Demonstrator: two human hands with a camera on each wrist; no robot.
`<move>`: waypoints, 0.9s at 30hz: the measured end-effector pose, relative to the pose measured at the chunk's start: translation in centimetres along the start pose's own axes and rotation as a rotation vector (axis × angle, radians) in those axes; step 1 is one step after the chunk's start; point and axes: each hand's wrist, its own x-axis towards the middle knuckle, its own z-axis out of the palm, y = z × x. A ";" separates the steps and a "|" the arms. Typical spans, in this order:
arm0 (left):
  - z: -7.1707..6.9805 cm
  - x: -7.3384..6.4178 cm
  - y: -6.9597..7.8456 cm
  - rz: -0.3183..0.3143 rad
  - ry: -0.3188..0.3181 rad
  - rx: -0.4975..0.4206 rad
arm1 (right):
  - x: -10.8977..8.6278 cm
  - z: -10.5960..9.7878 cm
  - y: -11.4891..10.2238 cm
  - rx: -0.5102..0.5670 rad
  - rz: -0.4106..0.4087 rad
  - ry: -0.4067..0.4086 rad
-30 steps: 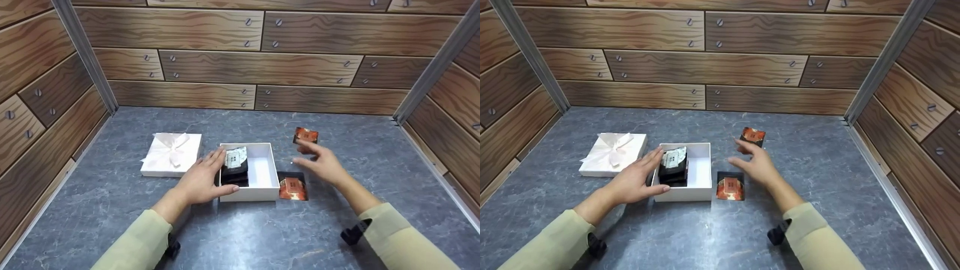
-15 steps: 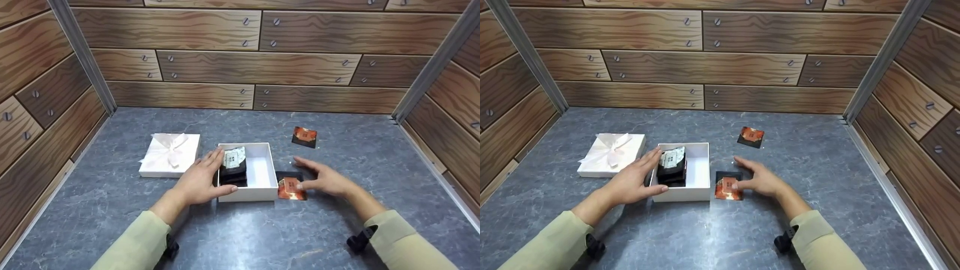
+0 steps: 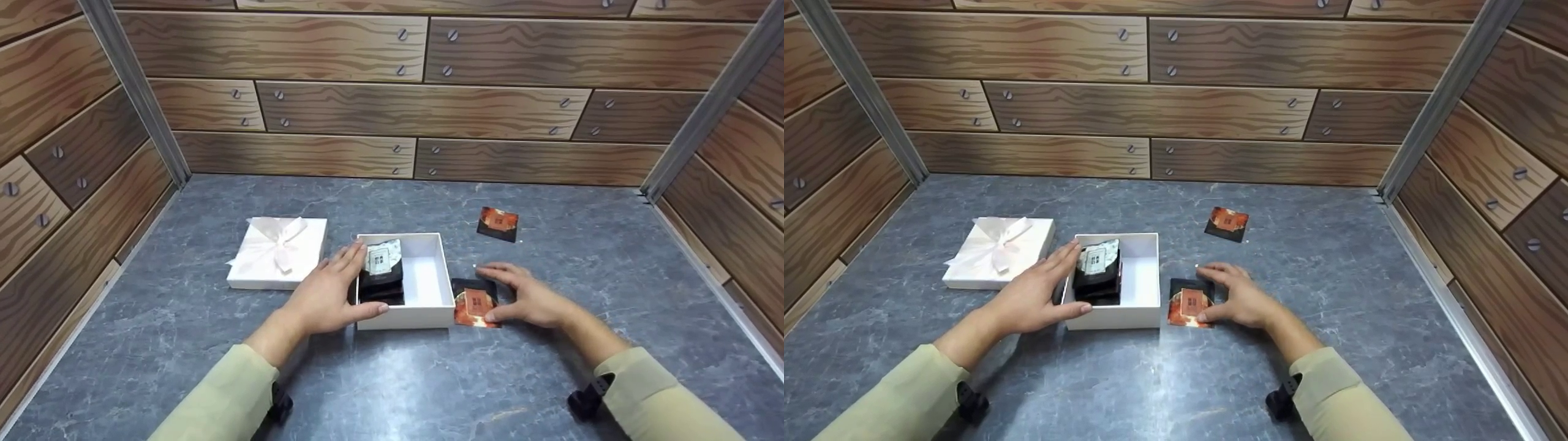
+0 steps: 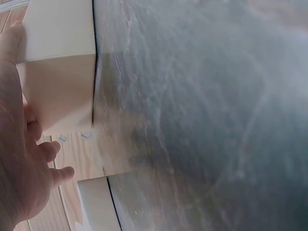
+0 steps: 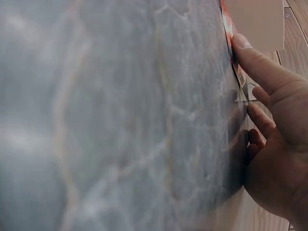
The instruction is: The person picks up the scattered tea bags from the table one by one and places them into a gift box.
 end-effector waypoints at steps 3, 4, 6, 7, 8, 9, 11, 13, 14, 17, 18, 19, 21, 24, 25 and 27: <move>0.0 0.0 0.0 -0.007 -0.006 0.002 | 0.1 0.1 0.1 -0.003 -0.016 0.004; 0.0 0.0 0.0 -0.007 -0.005 0.003 | 0.1 0.1 0.1 -0.002 -0.022 0.004; 0.0 -0.1 0.0 -0.004 0.002 0.005 | 0.2 0.2 0.0 0.001 -0.027 0.004; -0.1 -0.2 0.0 -0.003 0.004 0.004 | 0.2 0.2 0.0 0.001 -0.028 0.003; -0.1 -0.2 0.1 -0.001 0.003 0.005 | 0.1 0.2 0.0 -0.002 -0.026 0.002; -0.1 -0.2 0.1 0.000 0.005 0.005 | 0.1 0.2 0.0 -0.004 -0.022 0.002; -0.1 -0.2 0.1 0.003 0.008 0.002 | 0.0 0.1 -0.1 -0.011 -0.013 0.002; -0.1 -0.1 0.1 -0.002 0.002 0.002 | 0.0 0.1 -0.1 -0.015 -0.011 0.005; -0.1 -0.1 0.1 -0.003 0.001 0.002 | 0.0 0.1 -0.1 -0.012 -0.014 0.008; -0.1 -0.1 0.0 -0.011 -0.004 -0.002 | 0.1 0.1 -0.1 -0.002 -0.032 0.016; -0.1 -0.1 0.0 -0.014 -0.007 -0.002 | 0.1 0.2 -0.1 0.002 -0.037 0.018; -0.1 -0.1 0.0 -0.015 -0.008 -0.002 | 0.2 0.2 -0.1 0.004 -0.040 0.021; -0.1 -0.2 0.0 -0.015 -0.009 -0.004 | 0.1 0.2 0.0 0.009 -0.038 0.024; -0.1 -0.1 0.1 -0.012 -0.008 -0.002 | 0.0 0.2 0.0 0.022 -0.030 0.027; -0.1 -0.1 0.1 -0.013 -0.010 -0.001 | 0.0 0.2 0.0 0.028 -0.027 0.027; -0.2 -0.1 0.1 -0.015 -0.012 -0.002 | -0.1 0.2 0.0 0.041 -0.021 0.029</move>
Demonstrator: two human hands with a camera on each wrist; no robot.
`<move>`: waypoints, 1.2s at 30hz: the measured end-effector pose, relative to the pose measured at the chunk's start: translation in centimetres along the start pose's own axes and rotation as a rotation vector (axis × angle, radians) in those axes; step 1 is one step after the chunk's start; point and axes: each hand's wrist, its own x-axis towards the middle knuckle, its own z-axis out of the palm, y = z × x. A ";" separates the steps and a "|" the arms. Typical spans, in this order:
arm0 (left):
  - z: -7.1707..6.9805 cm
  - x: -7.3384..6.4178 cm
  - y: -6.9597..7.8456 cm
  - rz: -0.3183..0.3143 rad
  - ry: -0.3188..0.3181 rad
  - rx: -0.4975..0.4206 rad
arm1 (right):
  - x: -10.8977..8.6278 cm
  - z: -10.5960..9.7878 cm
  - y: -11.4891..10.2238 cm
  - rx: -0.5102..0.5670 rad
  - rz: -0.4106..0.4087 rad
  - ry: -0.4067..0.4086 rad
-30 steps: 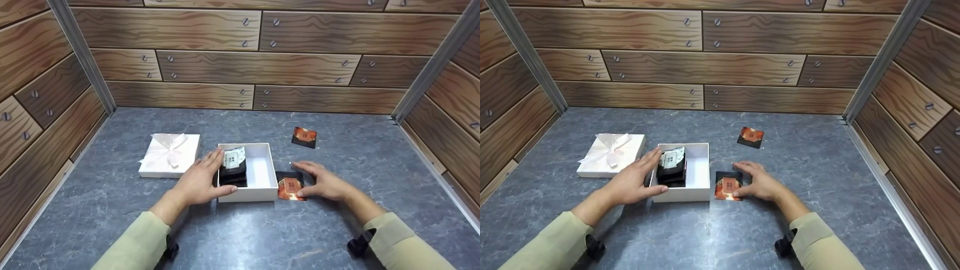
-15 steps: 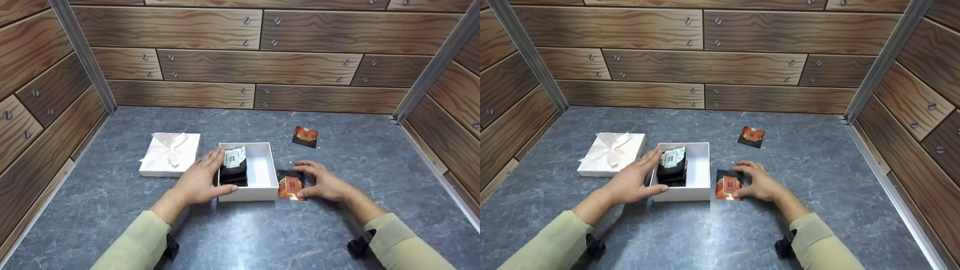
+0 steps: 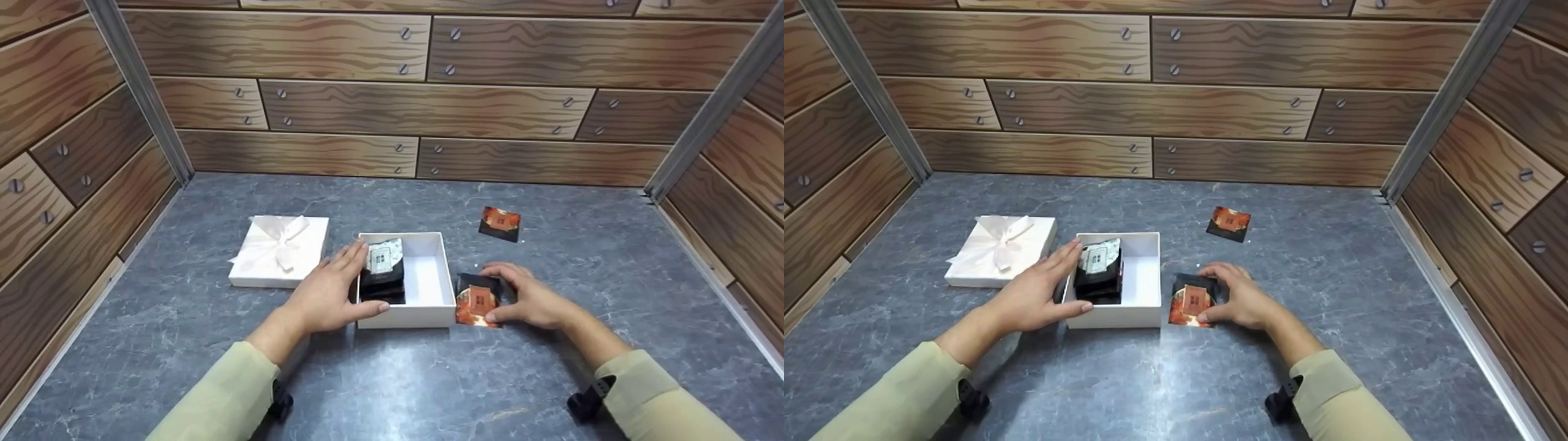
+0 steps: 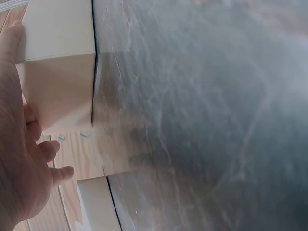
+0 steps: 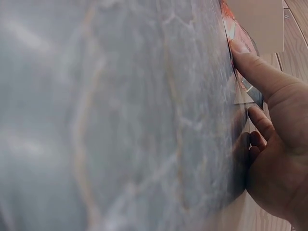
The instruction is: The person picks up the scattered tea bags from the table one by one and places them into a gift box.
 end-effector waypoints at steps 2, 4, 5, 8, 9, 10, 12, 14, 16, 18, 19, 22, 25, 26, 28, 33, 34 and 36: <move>0.0 0.1 0.0 -0.003 -0.007 0.004 | -0.1 0.0 0.0 0.009 0.009 0.002; -0.1 0.1 0.0 -0.002 -0.007 0.004 | -0.1 -0.1 -0.1 0.016 0.020 0.006; -0.1 0.1 0.0 -0.003 -0.007 0.005 | -0.1 -0.1 -0.1 0.017 0.027 0.007; -0.1 0.1 0.0 -0.002 -0.003 0.007 | 0.0 -0.1 -0.3 0.026 0.044 0.016; -0.1 0.1 0.0 -0.003 -0.001 0.008 | 0.0 -0.1 -0.4 0.029 0.050 0.020; -0.1 0.0 0.0 -0.002 0.001 0.007 | 0.0 0.0 -0.4 0.032 0.058 0.023; -0.1 0.0 0.0 0.001 0.004 0.006 | 0.0 0.0 -0.5 0.039 0.070 0.032; -0.1 0.0 0.0 0.004 0.003 0.005 | 0.0 0.1 -0.5 0.044 0.081 0.040; 0.0 0.0 0.1 0.010 0.008 0.003 | 0.0 0.2 -0.5 0.050 0.086 0.047; 0.0 0.0 0.1 0.012 0.013 0.003 | -0.1 0.3 -0.5 0.063 0.082 0.060; 0.0 0.0 0.1 0.011 0.012 0.004 | -0.1 0.4 -0.5 0.074 0.079 0.066; 0.1 0.0 0.0 0.014 0.017 0.003 | -0.1 0.5 -0.4 0.116 0.070 0.085; 0.1 0.0 0.1 0.018 0.021 0.000 | 0.0 0.6 -0.2 0.181 0.066 0.092; 0.1 0.0 0.1 0.019 0.022 -0.002 | 0.1 0.7 -0.2 0.199 0.067 0.095; 0.0 0.1 0.0 0.020 0.025 -0.004 | 0.2 0.7 -0.2 0.237 0.072 0.097; 0.0 0.1 0.0 0.021 0.027 -0.008 | 0.2 0.7 -0.4 0.286 0.085 0.112; 0.0 0.1 0.0 0.021 0.026 -0.008 | 0.2 0.8 -0.4 0.294 0.088 0.116; 0.1 0.0 0.0 0.025 0.028 -0.007 | 0.1 0.8 -0.4 0.310 0.091 0.124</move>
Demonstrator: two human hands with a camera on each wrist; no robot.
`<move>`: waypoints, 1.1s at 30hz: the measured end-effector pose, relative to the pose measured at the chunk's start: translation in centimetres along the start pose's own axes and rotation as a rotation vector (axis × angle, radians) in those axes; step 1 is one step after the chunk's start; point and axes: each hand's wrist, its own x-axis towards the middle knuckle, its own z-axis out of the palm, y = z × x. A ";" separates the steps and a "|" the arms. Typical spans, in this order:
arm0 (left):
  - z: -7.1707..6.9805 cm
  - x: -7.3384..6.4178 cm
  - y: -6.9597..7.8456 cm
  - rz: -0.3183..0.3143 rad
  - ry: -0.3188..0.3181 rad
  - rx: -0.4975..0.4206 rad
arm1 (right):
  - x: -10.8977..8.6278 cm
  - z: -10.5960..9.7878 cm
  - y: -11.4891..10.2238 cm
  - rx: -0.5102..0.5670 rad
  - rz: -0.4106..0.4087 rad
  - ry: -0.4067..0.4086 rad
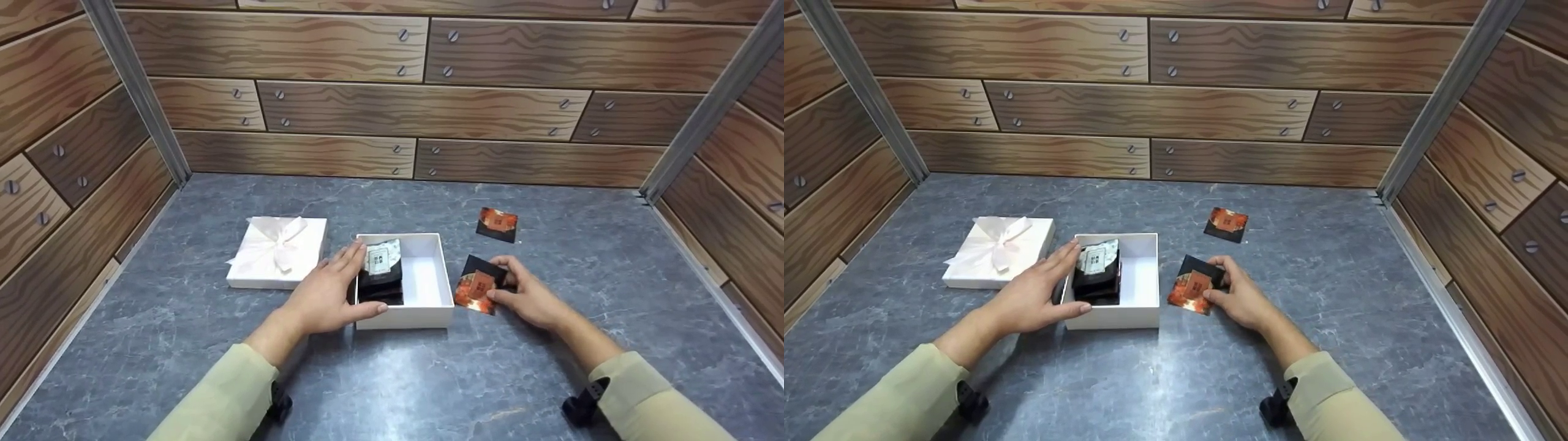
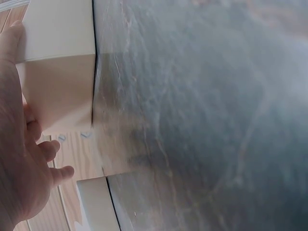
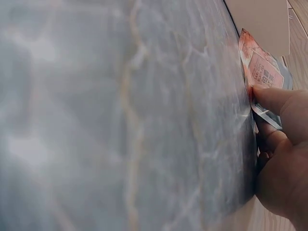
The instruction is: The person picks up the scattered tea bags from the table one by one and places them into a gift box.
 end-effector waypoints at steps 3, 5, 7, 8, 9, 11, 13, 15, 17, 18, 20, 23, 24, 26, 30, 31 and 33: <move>0.1 0.0 -0.1 0.009 0.007 0.003 | 0.0 -0.1 0.0 0.048 -0.002 0.000; 0.2 0.0 -0.2 0.016 0.015 0.004 | 0.0 -0.2 0.0 0.087 0.004 -0.003; 0.2 0.0 -0.2 0.016 0.016 0.008 | 0.0 -0.2 0.0 0.132 0.009 -0.003; 0.2 0.0 -0.2 0.016 0.015 0.008 | 0.0 -0.3 0.0 0.150 0.015 -0.001; 0.2 0.0 -0.1 0.015 0.014 0.007 | 0.0 -0.3 0.1 0.169 0.023 0.006; 0.1 0.0 -0.1 0.007 0.005 0.010 | 0.0 -0.3 0.1 0.195 0.037 0.024; 0.1 0.0 0.0 0.000 -0.006 0.010 | 0.0 -0.3 0.1 0.185 0.040 0.050; 0.1 0.0 0.0 -0.007 -0.013 0.013 | 0.0 -0.3 0.1 0.176 0.044 0.074; 0.0 0.1 0.0 -0.010 -0.019 0.019 | 0.0 -0.3 0.1 0.166 0.050 0.102; 0.0 0.1 0.0 -0.008 -0.016 0.019 | 0.1 -0.2 0.1 0.177 0.053 0.117; -0.1 0.0 0.0 -0.005 -0.012 0.018 | 0.1 -0.1 0.0 0.208 0.063 0.148; -0.1 0.0 0.0 -0.002 -0.010 0.015 | 0.1 0.0 -0.2 0.249 0.070 0.216; -0.1 0.0 0.0 0.001 -0.005 0.014 | 0.1 0.0 -0.2 0.254 0.068 0.237; -0.1 0.0 0.0 0.001 -0.007 0.015 | 0.1 0.1 -0.3 0.257 0.065 0.279; -0.1 0.0 0.0 -0.003 -0.013 0.017 | 0.2 0.1 -0.8 0.260 0.033 0.329; -0.1 0.0 0.0 -0.006 -0.017 0.016 | 0.4 0.0 -1.1 0.259 0.021 0.337; -0.2 0.0 0.0 -0.009 -0.018 0.015 | 0.7 -0.1 -1.6 0.251 -0.009 0.355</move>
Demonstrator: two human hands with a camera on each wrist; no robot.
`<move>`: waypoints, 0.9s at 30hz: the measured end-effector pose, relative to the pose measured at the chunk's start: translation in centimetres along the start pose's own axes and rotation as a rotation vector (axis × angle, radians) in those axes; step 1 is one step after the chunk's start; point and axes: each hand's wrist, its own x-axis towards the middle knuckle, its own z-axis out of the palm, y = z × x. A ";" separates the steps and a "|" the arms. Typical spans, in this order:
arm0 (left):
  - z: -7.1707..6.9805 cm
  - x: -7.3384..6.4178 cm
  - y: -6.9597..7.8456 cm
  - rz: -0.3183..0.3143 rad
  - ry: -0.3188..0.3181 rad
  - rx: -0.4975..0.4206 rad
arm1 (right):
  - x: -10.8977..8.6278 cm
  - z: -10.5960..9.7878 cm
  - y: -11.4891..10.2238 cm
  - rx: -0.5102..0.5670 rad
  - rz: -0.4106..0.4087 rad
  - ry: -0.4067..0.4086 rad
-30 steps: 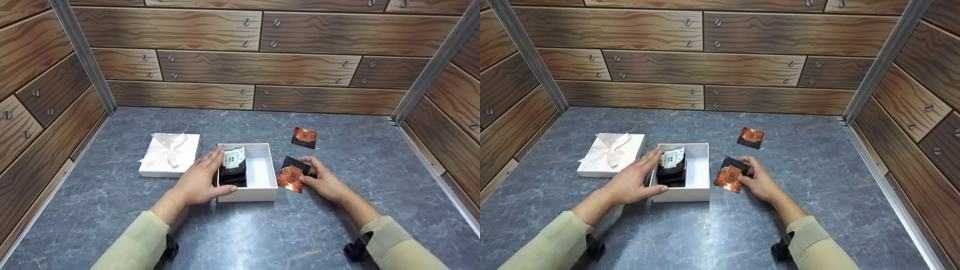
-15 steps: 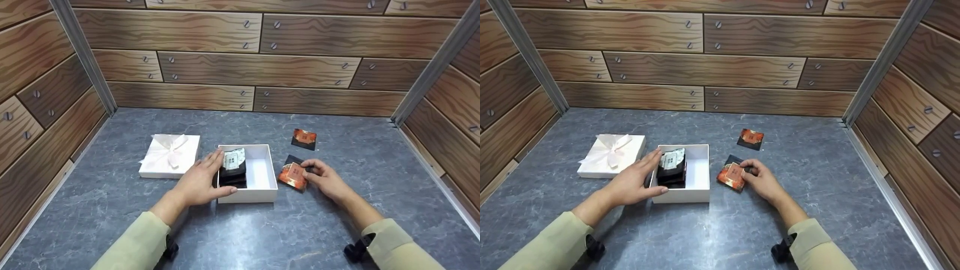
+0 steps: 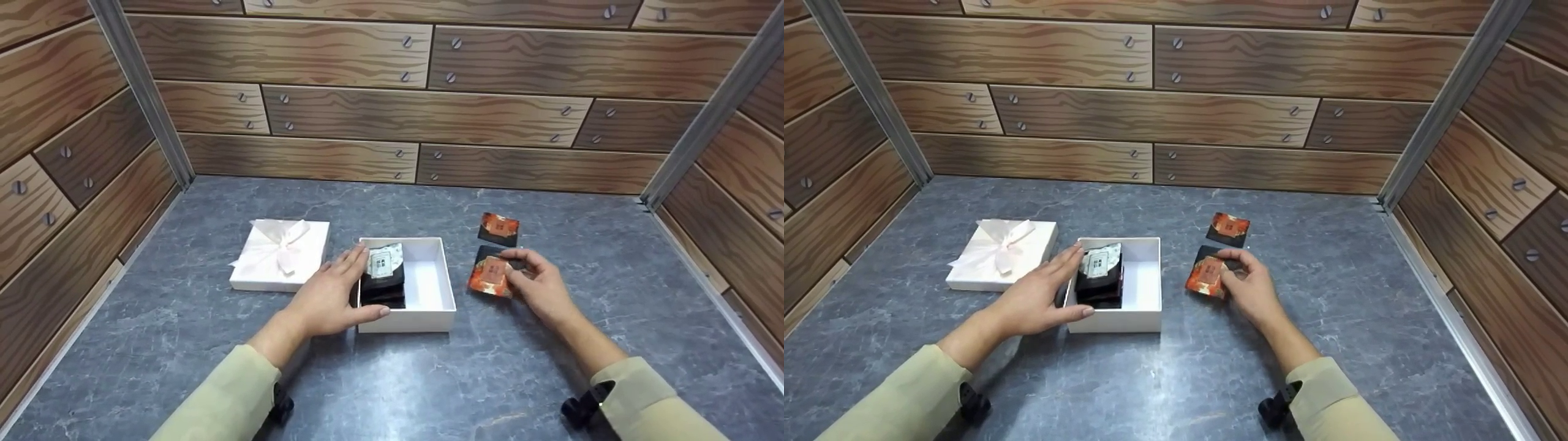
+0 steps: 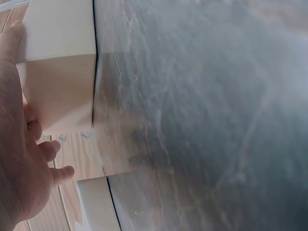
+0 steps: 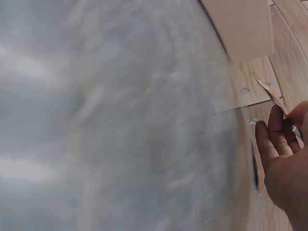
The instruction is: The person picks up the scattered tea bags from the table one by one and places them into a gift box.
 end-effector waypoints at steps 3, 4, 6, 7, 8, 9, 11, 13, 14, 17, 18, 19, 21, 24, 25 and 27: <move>0.1 0.0 0.0 -0.005 -0.003 -0.004 | 0.4 0.2 -0.9 -0.031 -0.033 0.021; 0.1 0.0 0.0 -0.008 -0.007 -0.003 | 0.5 0.2 -1.3 -0.038 -0.035 0.025; 0.1 0.0 0.0 -0.009 -0.009 -0.001 | 0.7 0.4 -2.0 -0.047 -0.037 0.027; 0.1 0.0 0.0 -0.008 -0.006 -0.003 | 0.8 0.5 -2.4 -0.055 -0.037 0.025; 0.1 0.0 0.0 -0.005 -0.001 -0.006 | 0.8 0.6 -2.8 -0.048 -0.036 0.024; 0.1 0.0 0.0 -0.004 0.001 -0.006 | 0.9 0.7 -3.2 -0.035 -0.035 0.021; 0.1 0.0 0.0 -0.001 0.010 -0.011 | 1.0 1.0 -3.8 -0.016 -0.046 0.016; 0.1 0.0 0.0 0.001 0.015 -0.015 | 1.1 1.4 -4.5 0.003 -0.058 0.005; 0.2 0.0 0.0 0.002 0.016 -0.015 | 1.1 1.6 -4.8 0.015 -0.064 -0.002; 0.1 0.0 0.1 0.007 0.019 -0.013 | 1.2 2.3 -5.6 0.034 -0.081 -0.032; 0.1 0.0 0.1 0.008 0.018 -0.012 | 1.2 2.5 -5.9 0.043 -0.085 -0.045; 0.1 0.0 0.1 0.010 0.017 -0.013 | 1.2 2.8 -6.1 0.052 -0.089 -0.057; 0.1 0.0 0.2 0.009 0.015 -0.013 | 1.4 3.4 -6.5 0.062 -0.098 -0.088; 0.1 0.0 0.1 0.000 0.010 -0.012 | 1.6 4.4 -6.8 0.040 -0.108 -0.142; 0.1 0.0 0.1 -0.003 0.011 -0.012 | 1.7 4.7 -6.9 0.033 -0.112 -0.160; 0.2 0.0 0.0 -0.006 0.012 -0.011 | 1.9 5.4 -7.0 0.007 -0.119 -0.195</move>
